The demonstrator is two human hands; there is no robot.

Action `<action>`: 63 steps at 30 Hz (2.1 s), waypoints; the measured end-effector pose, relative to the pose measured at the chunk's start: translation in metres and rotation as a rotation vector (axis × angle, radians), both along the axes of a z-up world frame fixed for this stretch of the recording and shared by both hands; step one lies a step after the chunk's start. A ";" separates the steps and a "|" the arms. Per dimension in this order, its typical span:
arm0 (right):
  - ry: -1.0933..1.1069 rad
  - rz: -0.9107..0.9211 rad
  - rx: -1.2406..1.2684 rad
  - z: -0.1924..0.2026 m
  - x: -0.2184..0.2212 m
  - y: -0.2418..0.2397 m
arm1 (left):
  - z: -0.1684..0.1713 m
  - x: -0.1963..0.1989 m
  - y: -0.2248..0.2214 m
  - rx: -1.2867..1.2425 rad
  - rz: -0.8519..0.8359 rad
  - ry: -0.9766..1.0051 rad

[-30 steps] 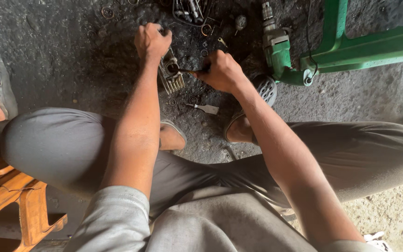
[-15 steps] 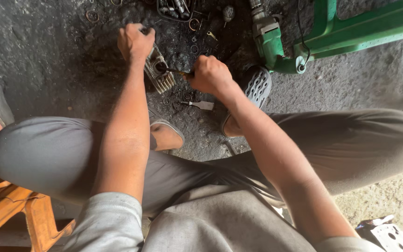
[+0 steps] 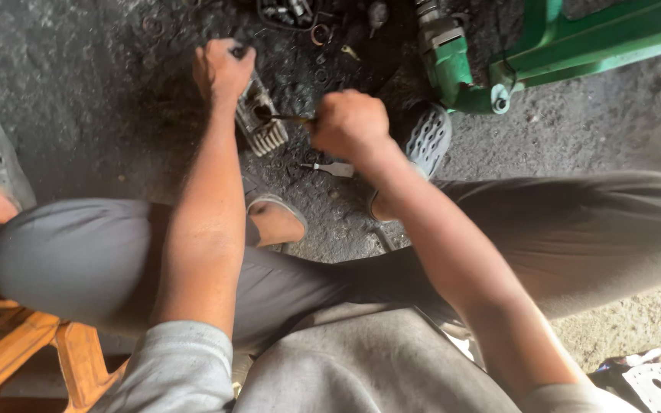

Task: The person scrapes material from the surface of a metal engine component using a screwdriver and then wipes the component with a cloth.

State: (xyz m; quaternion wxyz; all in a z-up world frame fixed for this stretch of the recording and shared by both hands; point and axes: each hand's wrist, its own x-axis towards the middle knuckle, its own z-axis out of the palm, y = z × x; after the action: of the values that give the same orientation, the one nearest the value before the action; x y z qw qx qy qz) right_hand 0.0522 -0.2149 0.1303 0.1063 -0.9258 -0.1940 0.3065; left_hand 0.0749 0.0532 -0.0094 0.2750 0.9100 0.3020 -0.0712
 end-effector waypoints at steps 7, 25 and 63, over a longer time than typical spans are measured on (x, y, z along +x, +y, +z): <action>0.166 -0.283 0.332 -0.038 -0.016 -0.012 | -0.012 -0.017 0.010 0.180 -0.094 -0.291; 0.270 -0.339 0.341 -0.023 -0.012 -0.012 | 0.005 -0.020 0.011 0.108 -0.039 -0.255; 0.875 -0.904 0.362 -0.060 -0.075 0.042 | 0.017 -0.024 0.001 0.162 0.023 -0.245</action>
State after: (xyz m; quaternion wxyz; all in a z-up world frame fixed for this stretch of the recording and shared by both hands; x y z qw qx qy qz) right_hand -0.0230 -0.1733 0.0703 0.4480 -0.6733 0.2271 0.5426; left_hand 0.0510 0.0547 0.0077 0.2363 0.9275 0.2815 0.0682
